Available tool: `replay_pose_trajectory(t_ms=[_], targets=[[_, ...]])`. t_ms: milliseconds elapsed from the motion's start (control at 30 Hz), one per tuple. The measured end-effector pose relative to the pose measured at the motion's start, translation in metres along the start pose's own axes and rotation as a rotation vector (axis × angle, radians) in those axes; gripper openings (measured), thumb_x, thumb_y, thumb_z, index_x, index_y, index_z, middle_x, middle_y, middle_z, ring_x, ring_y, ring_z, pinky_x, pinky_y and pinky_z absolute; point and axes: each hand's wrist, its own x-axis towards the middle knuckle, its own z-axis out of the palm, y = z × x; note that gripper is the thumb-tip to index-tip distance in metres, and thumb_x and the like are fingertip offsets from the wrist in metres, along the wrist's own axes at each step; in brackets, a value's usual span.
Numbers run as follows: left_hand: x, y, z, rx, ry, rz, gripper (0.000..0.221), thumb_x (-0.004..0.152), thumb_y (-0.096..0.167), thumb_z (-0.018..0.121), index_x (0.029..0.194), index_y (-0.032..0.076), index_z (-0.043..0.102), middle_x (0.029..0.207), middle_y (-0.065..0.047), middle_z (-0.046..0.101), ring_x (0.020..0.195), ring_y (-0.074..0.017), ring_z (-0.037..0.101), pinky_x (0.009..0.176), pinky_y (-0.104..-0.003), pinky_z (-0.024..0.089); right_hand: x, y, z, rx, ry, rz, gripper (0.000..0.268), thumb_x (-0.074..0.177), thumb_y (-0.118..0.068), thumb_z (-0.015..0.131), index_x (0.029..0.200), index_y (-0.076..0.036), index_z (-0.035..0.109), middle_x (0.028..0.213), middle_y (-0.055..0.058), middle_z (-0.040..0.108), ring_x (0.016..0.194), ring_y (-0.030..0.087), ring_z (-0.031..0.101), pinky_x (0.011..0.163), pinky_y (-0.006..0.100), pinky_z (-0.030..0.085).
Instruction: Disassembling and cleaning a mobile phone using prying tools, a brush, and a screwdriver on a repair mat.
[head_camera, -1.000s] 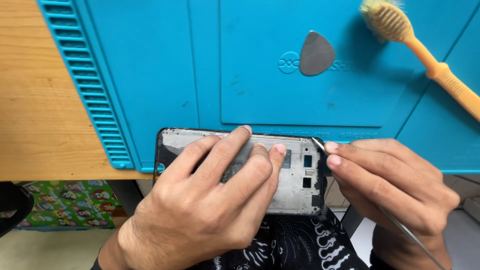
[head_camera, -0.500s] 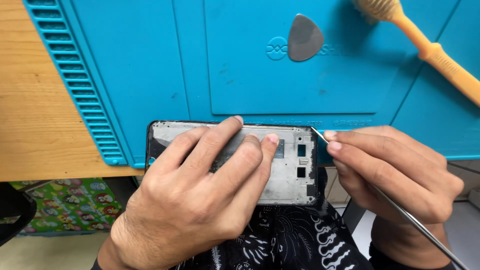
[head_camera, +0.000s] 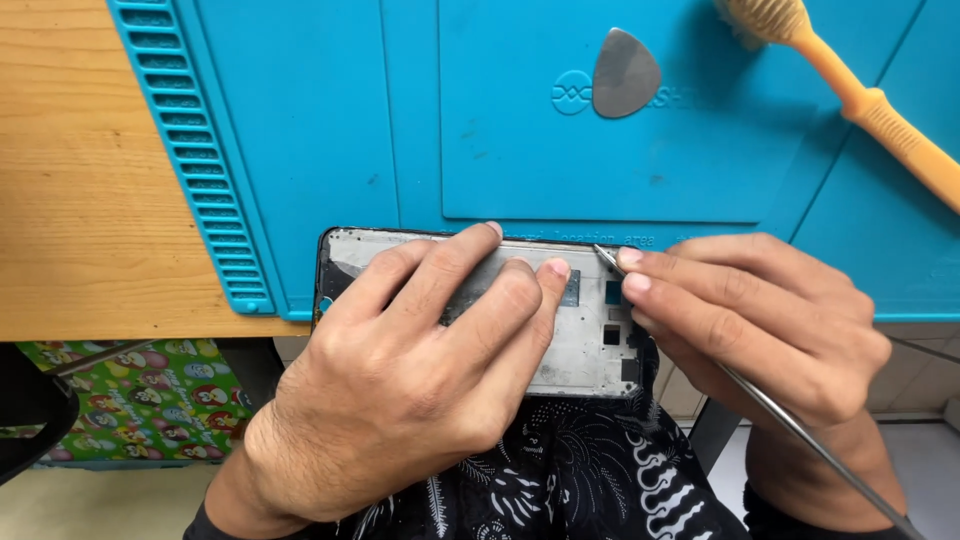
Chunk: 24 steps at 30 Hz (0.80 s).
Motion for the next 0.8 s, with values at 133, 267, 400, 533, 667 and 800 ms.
replay_pose_trajectory(t_ms=[133, 267, 400, 533, 667, 800], targets=[[-0.001, 0.001, -0.002, 0.019, 0.005, -0.012, 0.014, 0.112, 0.011, 0.067, 0.101, 0.009, 0.075, 0.091, -0.002, 0.061, 0.098, -0.0251, 0.069, 0.076, -0.033, 0.052, 0.006, 0.0, 0.002, 0.022, 0.027, 0.01, 0.01, 0.093, 0.005, 0.065, 0.092, 0.013, 0.072, 0.092, 0.026, 0.075, 0.075, 0.036, 0.071, 0.072, 0.037, 0.059], [-0.001, 0.0, 0.0, -0.002, -0.007, 0.001, 0.013, 0.111, 0.01, 0.064, 0.107, 0.008, 0.076, 0.092, -0.003, 0.061, 0.099, -0.0262, 0.068, 0.075, -0.034, 0.052, -0.001, 0.003, 0.0, 0.052, 0.073, 0.084, 0.016, 0.092, 0.003, 0.061, 0.089, 0.017, 0.069, 0.086, 0.028, 0.072, 0.072, 0.037, 0.071, 0.069, 0.041, 0.058], [-0.004, 0.0, 0.002, 0.012, 0.019, -0.008, 0.014, 0.112, 0.011, 0.07, 0.099, 0.01, 0.075, 0.092, -0.001, 0.061, 0.099, -0.025, 0.07, 0.075, -0.033, 0.051, 0.01, 0.002, 0.003, 0.063, 0.037, 0.08, 0.015, 0.092, 0.004, 0.062, 0.088, 0.016, 0.07, 0.085, 0.026, 0.073, 0.071, 0.036, 0.068, 0.071, 0.04, 0.057], [-0.003, 0.0, 0.003, -0.008, 0.02, -0.005, 0.014, 0.113, 0.011, 0.069, 0.1, 0.01, 0.075, 0.092, -0.002, 0.061, 0.099, -0.0254, 0.07, 0.075, -0.033, 0.051, 0.006, 0.003, -0.001, 0.092, 0.037, 0.102, 0.015, 0.091, 0.005, 0.062, 0.087, 0.017, 0.07, 0.084, 0.027, 0.072, 0.07, 0.037, 0.069, 0.069, 0.041, 0.057], [-0.006, 0.0, 0.004, -0.006, 0.029, -0.022, 0.015, 0.113, 0.011, 0.066, 0.103, 0.009, 0.077, 0.095, -0.002, 0.063, 0.1, -0.0259, 0.071, 0.076, -0.034, 0.052, 0.021, 0.0, 0.004, 0.092, -0.007, 0.047, 0.009, 0.091, 0.007, 0.066, 0.088, 0.014, 0.071, 0.088, 0.025, 0.075, 0.074, 0.035, 0.069, 0.072, 0.038, 0.057], [-0.003, 0.0, 0.005, 0.003, 0.012, -0.005, 0.013, 0.113, 0.011, 0.066, 0.104, 0.01, 0.076, 0.094, -0.001, 0.062, 0.1, -0.0247, 0.07, 0.075, -0.033, 0.051, 0.018, 0.002, 0.002, 0.117, -0.016, 0.01, 0.011, 0.092, 0.009, 0.062, 0.088, 0.015, 0.07, 0.085, 0.024, 0.074, 0.073, 0.035, 0.071, 0.072, 0.039, 0.058]])
